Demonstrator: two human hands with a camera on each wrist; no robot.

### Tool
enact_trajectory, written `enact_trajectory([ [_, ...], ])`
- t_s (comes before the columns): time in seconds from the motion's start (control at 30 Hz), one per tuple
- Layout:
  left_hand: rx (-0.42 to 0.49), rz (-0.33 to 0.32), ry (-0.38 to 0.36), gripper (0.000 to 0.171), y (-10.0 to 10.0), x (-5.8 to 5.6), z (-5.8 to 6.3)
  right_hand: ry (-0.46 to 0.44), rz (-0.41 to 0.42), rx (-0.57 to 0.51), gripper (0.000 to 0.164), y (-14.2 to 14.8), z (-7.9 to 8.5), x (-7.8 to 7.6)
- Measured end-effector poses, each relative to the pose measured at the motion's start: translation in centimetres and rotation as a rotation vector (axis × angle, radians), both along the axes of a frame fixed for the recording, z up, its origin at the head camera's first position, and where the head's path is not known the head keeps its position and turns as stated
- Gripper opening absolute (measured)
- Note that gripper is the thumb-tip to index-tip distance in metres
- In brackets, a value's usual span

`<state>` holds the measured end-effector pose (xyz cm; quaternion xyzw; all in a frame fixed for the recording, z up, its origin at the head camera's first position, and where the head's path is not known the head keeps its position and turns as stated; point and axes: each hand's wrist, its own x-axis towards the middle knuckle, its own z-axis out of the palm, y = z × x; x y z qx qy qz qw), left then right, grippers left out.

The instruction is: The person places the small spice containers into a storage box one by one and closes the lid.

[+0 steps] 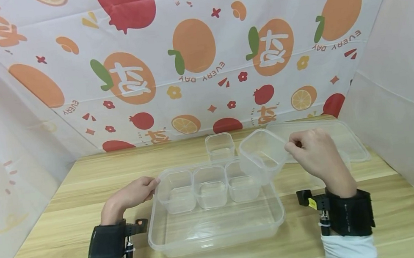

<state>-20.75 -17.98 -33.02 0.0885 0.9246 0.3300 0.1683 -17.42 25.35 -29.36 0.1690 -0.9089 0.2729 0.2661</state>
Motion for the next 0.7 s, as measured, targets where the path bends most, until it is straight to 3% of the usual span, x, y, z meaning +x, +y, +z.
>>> enact_trajectory([
  [0.7, 0.012, -0.002, -0.007, 0.034, 0.0, 0.1, 0.1, 0.04, 0.111, -0.017, 0.04, -2.5, -0.3, -0.3],
])
